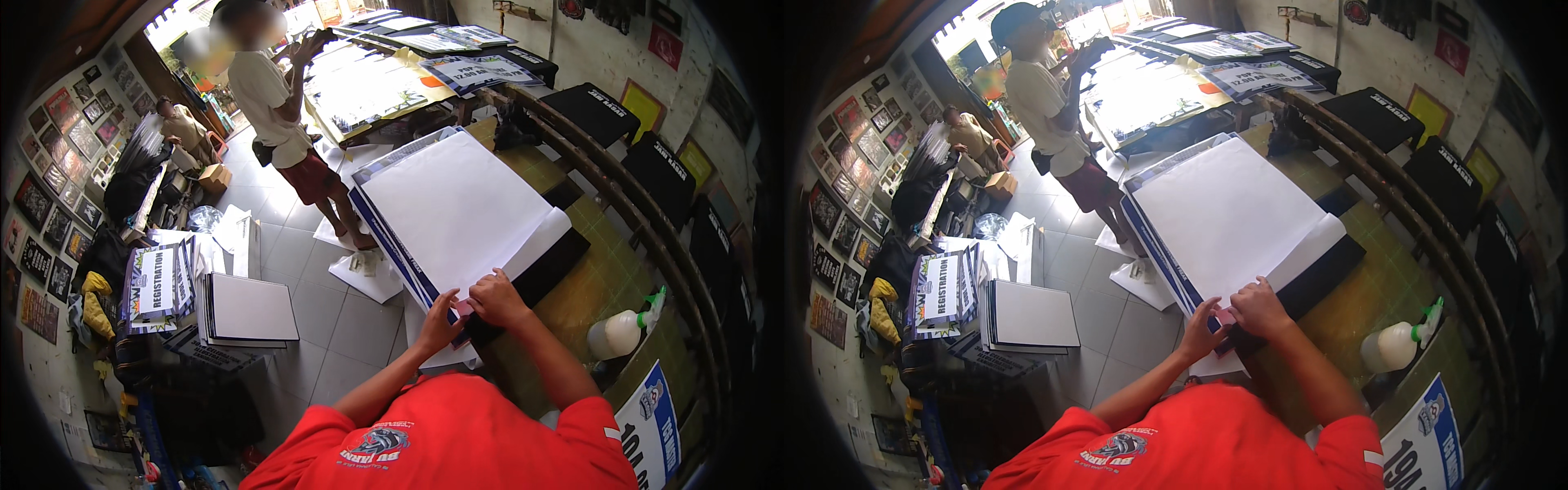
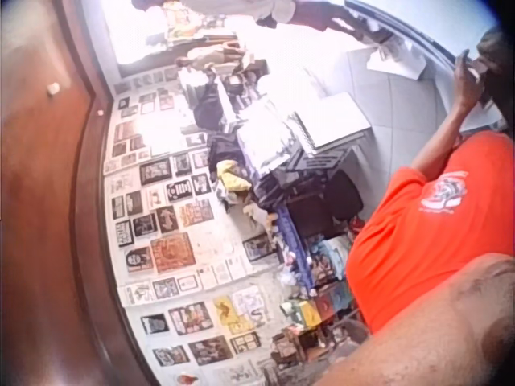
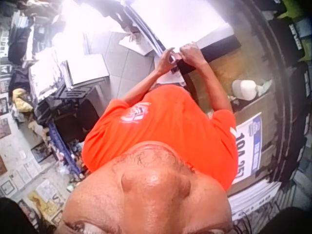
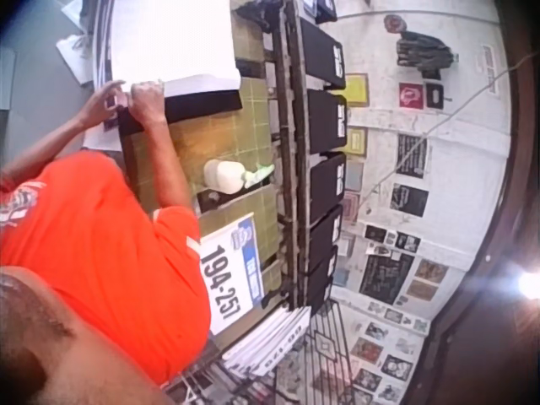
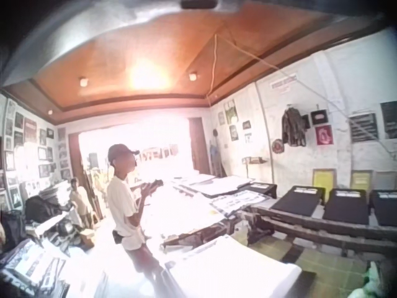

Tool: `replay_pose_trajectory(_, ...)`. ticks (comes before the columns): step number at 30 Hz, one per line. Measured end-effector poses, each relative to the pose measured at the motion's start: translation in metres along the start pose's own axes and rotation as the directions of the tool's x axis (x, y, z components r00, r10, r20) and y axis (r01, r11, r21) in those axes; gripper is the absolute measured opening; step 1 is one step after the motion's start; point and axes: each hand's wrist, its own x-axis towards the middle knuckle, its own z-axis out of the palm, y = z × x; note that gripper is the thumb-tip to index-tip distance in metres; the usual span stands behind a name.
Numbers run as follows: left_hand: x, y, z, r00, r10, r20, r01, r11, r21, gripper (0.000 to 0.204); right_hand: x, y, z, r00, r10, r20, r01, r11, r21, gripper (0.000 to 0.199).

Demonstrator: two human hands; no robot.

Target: The person assembles large printed posters by layering printed sheets onto white backing boards. They wipe the surface with a cloth, align the printed sheet, and use a spray bottle to apply adhesive or moisture before smoothing the layers together.

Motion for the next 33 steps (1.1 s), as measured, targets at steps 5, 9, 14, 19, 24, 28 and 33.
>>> replay_pose_trajectory(5, -0.005, -0.007, -0.003, 0.988, 0.111, 0.106, -0.130, 0.973, 0.193, 0.040, -0.032, 0.007, 0.008, 0.997, -0.046, -0.062, 0.041, 0.996, -0.079, 0.008)
replay_pose_trajectory(9, -0.007, -0.014, -0.005, 0.966, 0.218, 0.141, -0.250, 0.929, 0.271, 0.026, -0.048, 0.008, 0.023, 0.982, 0.021, -0.188, -0.037, 0.996, -0.080, 0.006)
replay_pose_trajectory(14, -0.009, -0.014, -0.003, 0.963, 0.185, 0.195, -0.247, 0.894, 0.374, 0.024, -0.061, 0.009, 0.035, 0.949, 0.089, -0.301, -0.127, 0.986, -0.108, 0.004)
replay_pose_trajectory(19, -0.012, -0.016, -0.004, 0.956, 0.216, 0.198, -0.281, 0.868, 0.410, 0.027, -0.064, 0.005, 0.031, 0.944, 0.087, -0.319, -0.140, 0.979, -0.146, 0.009)
replay_pose_trajectory(24, -0.013, -0.013, -0.010, 0.933, 0.224, 0.282, -0.327, 0.854, 0.404, 0.041, -0.070, -0.014, 0.014, 0.976, 0.182, -0.121, -0.196, 0.975, -0.108, 0.028)
replay_pose_trajectory(28, -0.012, -0.014, -0.016, 0.911, 0.220, 0.348, -0.357, 0.843, 0.402, 0.055, -0.071, -0.026, 0.022, 0.959, 0.267, -0.099, -0.272, 0.961, -0.048, 0.044)
replay_pose_trajectory(33, 0.000, -0.036, -0.015, 0.884, 0.246, 0.397, -0.407, 0.824, 0.395, 0.053, -0.053, -0.038, 0.052, 0.844, 0.533, -0.060, -0.536, 0.841, -0.077, 0.045)
